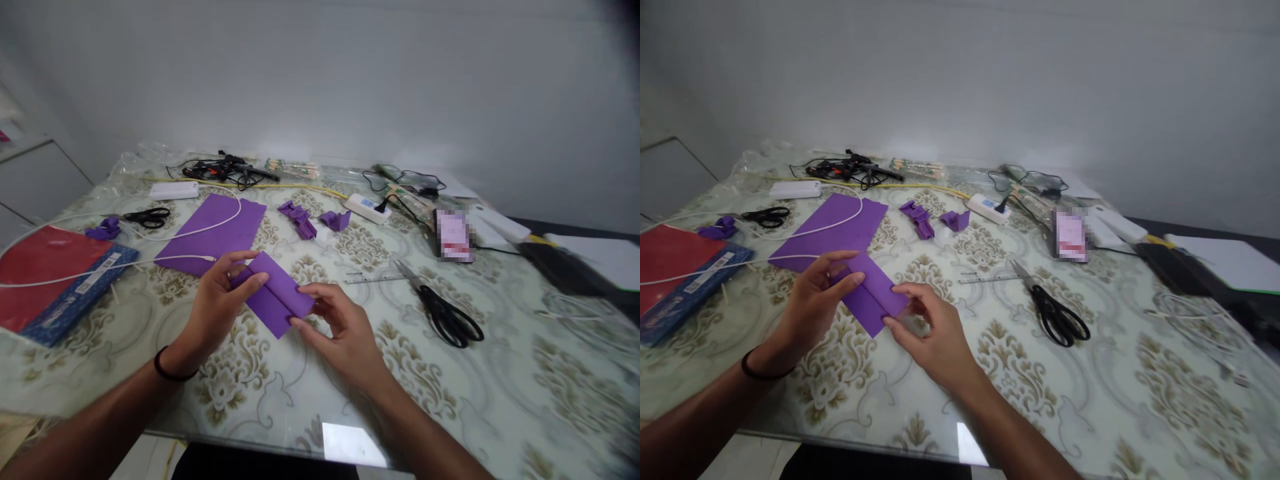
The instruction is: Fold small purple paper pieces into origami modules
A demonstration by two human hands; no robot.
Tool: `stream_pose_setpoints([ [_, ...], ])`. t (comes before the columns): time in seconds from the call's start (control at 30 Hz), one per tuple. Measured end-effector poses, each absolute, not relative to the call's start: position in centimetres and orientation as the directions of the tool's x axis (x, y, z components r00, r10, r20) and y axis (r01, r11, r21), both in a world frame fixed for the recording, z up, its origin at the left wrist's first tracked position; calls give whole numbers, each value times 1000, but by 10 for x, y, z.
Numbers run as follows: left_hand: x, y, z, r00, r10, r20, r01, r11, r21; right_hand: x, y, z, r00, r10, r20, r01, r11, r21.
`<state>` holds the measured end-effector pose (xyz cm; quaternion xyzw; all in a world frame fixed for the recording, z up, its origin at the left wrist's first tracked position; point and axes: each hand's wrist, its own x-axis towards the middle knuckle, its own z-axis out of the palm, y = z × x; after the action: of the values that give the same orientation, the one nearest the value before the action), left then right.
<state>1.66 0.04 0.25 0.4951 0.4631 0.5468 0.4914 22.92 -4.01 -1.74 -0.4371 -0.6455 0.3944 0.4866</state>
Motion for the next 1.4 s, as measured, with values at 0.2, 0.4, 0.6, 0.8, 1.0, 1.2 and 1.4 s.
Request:
stream_pose_setpoints([
  [0.2, 16, 4, 6, 80, 996, 30, -186, -14, 982, 231, -36, -9, -113, 957, 267, 160, 283, -946],
  [0.4, 15, 6, 1, 123, 992, -10, -188, 34, 982, 232, -32, -5, -77, 974, 214, -12, 214, -977],
  [0.6, 13, 5, 0, 146, 989, -19, -187, 46, 981, 238, -29, -3, -138, 971, 194, -239, 158, -958],
  [0.8, 14, 1, 7, 203, 979, 21, -239, 29, 971, 244, -24, -8, -186, 966, 181, -344, 109, -933],
  [1.0, 14, -1, 7, 253, 967, 12, -239, 50, 970, 243, -24, -9, -153, 979, 135, -369, 70, -927],
  [1.2, 16, -3, 7, 312, 950, 13, -247, 67, 967, 242, -25, -6, -146, 987, 72, -415, 5, -910],
  [1.4, 16, -4, 8, 326, 945, 27, -244, 56, 968, 241, -26, -1, -185, 982, 24, -474, -68, -878],
])
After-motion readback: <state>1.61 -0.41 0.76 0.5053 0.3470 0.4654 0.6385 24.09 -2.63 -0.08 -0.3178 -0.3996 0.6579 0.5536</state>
